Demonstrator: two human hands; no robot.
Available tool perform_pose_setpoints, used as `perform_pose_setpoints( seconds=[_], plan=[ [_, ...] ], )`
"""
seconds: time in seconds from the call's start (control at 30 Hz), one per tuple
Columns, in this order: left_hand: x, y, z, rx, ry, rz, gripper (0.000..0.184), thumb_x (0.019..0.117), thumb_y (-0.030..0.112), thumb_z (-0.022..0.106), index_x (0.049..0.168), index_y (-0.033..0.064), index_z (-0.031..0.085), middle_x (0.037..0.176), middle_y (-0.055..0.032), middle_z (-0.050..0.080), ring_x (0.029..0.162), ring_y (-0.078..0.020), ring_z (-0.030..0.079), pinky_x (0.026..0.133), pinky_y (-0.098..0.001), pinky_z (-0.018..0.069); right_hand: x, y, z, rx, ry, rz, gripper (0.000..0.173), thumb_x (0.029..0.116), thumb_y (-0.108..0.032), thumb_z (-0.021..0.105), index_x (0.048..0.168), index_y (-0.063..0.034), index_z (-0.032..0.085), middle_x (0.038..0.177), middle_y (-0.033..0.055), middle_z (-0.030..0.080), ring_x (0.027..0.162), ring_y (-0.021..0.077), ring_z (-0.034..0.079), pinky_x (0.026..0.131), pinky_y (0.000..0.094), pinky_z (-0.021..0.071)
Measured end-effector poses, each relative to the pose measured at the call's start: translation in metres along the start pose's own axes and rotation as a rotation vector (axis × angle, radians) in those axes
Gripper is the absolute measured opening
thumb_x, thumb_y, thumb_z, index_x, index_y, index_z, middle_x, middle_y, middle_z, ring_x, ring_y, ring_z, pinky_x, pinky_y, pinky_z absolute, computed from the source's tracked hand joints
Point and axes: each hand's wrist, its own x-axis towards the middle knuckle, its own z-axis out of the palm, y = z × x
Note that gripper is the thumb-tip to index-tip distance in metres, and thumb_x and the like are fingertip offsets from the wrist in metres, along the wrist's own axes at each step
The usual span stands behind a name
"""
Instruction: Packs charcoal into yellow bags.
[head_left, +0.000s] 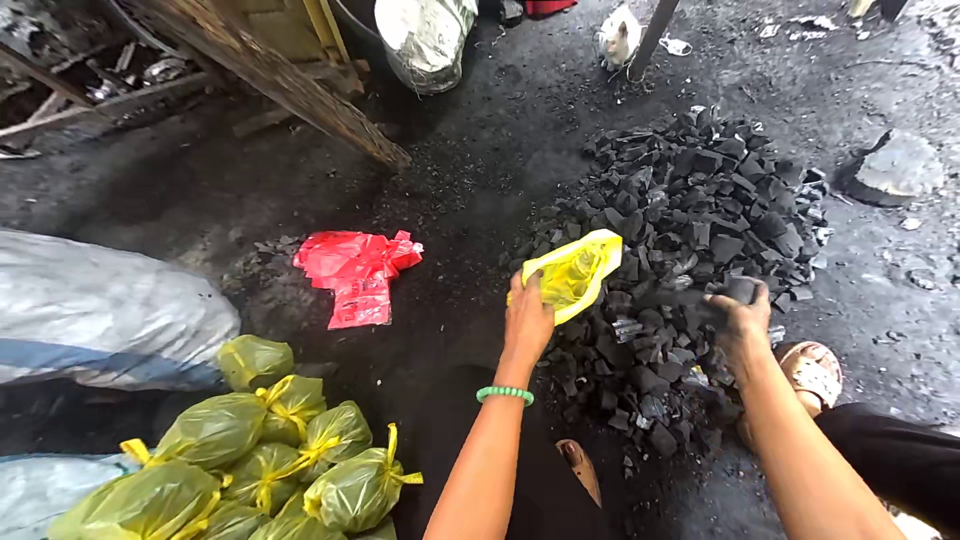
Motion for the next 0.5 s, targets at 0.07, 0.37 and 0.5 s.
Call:
perform_pose_setpoints(
  seconds=[0.07, 0.37, 0.5],
  plan=[
    [0.0, 0.015, 0.013, -0.041, -0.091, 0.043, 0.058, 0.0901, -0.006, 0.063, 0.146, 0.0022, 0.051, 0.156, -0.0266, 0.039, 0.129, -0.0449, 0.054, 0.103, -0.0593, 0.0481, -0.018, -0.03, 0.015, 0.279, -0.042, 0.015, 0.065, 0.0816, 0.011, 0.06, 0.138, -0.0159, 0.04, 0.109, 0.0044, 0.06, 0.087, 0.0138, 0.066, 0.07, 0.0335, 0.0594],
    [0.014, 0.019, 0.041, -0.401, -0.369, 0.032, 0.086, 0.082, -0.011, 0.069, 0.157, 0.0039, 0.031, 0.152, -0.0269, 0.04, 0.122, -0.0387, 0.058, 0.093, -0.0537, 0.0546, -0.037, -0.02, 0.08, -0.342, -0.665, 0.143, 0.083, 0.0859, -0.015, 0.081, 0.155, -0.0112, 0.035, 0.136, 0.0233, 0.058, 0.116, 0.0357, 0.062, 0.095, 0.0548, 0.0535],
    [0.007, 0.008, 0.023, -0.052, -0.255, 0.041, 0.077, 0.0854, -0.007, 0.071, 0.154, -0.0018, 0.037, 0.155, -0.0305, 0.037, 0.133, -0.0493, 0.049, 0.106, -0.0627, 0.0444, -0.011, -0.057, 0.073, -0.679, -1.059, -0.047, 0.063, 0.0963, -0.011, 0.071, 0.154, -0.0098, 0.045, 0.147, 0.0214, 0.055, 0.129, 0.0367, 0.058, 0.106, 0.055, 0.0477]
  ],
)
